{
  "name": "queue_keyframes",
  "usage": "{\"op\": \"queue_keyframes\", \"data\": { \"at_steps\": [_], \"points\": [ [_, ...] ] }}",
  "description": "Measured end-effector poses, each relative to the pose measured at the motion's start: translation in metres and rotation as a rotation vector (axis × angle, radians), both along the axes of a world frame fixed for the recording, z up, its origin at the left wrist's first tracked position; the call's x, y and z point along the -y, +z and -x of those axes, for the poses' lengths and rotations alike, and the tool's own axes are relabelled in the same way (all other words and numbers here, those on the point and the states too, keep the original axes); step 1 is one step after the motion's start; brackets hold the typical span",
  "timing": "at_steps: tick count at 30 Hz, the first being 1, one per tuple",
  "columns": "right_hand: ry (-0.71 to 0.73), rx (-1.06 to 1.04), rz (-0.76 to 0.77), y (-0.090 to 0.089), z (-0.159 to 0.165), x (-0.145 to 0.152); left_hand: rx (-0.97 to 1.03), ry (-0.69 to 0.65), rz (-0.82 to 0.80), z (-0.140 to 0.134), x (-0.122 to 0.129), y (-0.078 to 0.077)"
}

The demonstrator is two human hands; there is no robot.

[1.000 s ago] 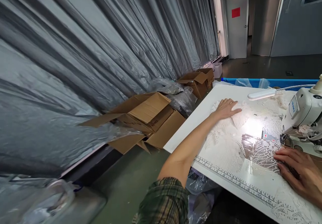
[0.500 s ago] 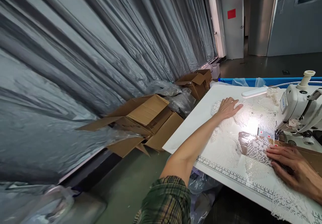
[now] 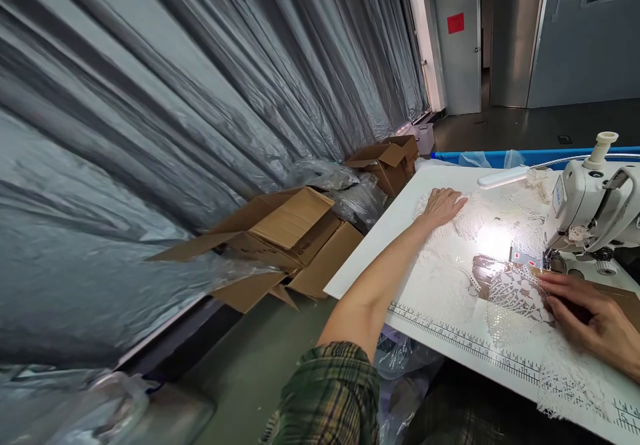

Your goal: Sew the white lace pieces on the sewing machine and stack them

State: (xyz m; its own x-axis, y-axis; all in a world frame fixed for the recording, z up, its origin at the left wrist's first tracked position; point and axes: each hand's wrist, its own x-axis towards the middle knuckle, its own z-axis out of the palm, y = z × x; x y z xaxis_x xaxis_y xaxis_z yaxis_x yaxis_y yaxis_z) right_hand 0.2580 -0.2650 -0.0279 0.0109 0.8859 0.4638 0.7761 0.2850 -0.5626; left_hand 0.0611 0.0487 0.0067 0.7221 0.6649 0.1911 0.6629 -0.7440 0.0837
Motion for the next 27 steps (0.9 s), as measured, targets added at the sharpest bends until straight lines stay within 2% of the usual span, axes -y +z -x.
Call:
{"op": "queue_keyframes", "data": {
  "at_steps": [4, 6, 7, 9, 11, 13, 15, 17, 19, 23, 25, 27],
  "points": [
    [-0.326, -0.222, 0.103, 0.003, -0.014, -0.001, 0.083, 0.039, -0.081, -0.005, 0.000, 0.009],
    [-0.416, -0.363, 0.182, 0.005, -0.021, -0.003, 0.128, 0.009, -0.101, -0.008, 0.005, 0.010],
    [-0.438, -0.430, 0.202, 0.005, -0.023, -0.004, 0.156, -0.046, -0.113, -0.010, 0.010, 0.010],
    [-0.460, -0.521, 0.216, 0.006, -0.025, -0.006, 0.202, -0.258, -0.114, -0.016, 0.029, 0.005],
    [-0.462, -0.553, 0.224, 0.005, -0.025, -0.008, 0.192, -0.500, -0.061, -0.022, 0.058, -0.003],
    [-0.457, -0.537, 0.242, 0.004, -0.024, -0.008, 0.149, -0.661, 0.003, -0.027, 0.093, -0.011],
    [-0.456, -0.488, 0.256, 0.004, -0.023, -0.007, 0.113, -0.910, 0.081, -0.029, 0.125, -0.018],
    [-0.440, -0.401, 0.256, 0.006, -0.021, -0.005, 0.095, -1.045, 0.074, -0.026, 0.148, -0.022],
    [-0.374, -0.259, 0.239, 0.008, -0.016, -0.003, 0.071, -1.078, 0.024, -0.022, 0.158, -0.022],
    [-0.198, 0.073, 0.173, 0.010, -0.001, 0.001, -0.002, -0.921, -0.087, -0.009, 0.154, -0.018],
    [-0.149, 0.120, 0.158, 0.012, 0.006, 0.003, -0.022, -0.859, -0.123, -0.002, 0.153, -0.017],
    [-0.093, 0.049, 0.204, 0.017, 0.011, 0.003, -0.029, -0.847, -0.163, 0.005, 0.157, -0.018]
  ]
}}
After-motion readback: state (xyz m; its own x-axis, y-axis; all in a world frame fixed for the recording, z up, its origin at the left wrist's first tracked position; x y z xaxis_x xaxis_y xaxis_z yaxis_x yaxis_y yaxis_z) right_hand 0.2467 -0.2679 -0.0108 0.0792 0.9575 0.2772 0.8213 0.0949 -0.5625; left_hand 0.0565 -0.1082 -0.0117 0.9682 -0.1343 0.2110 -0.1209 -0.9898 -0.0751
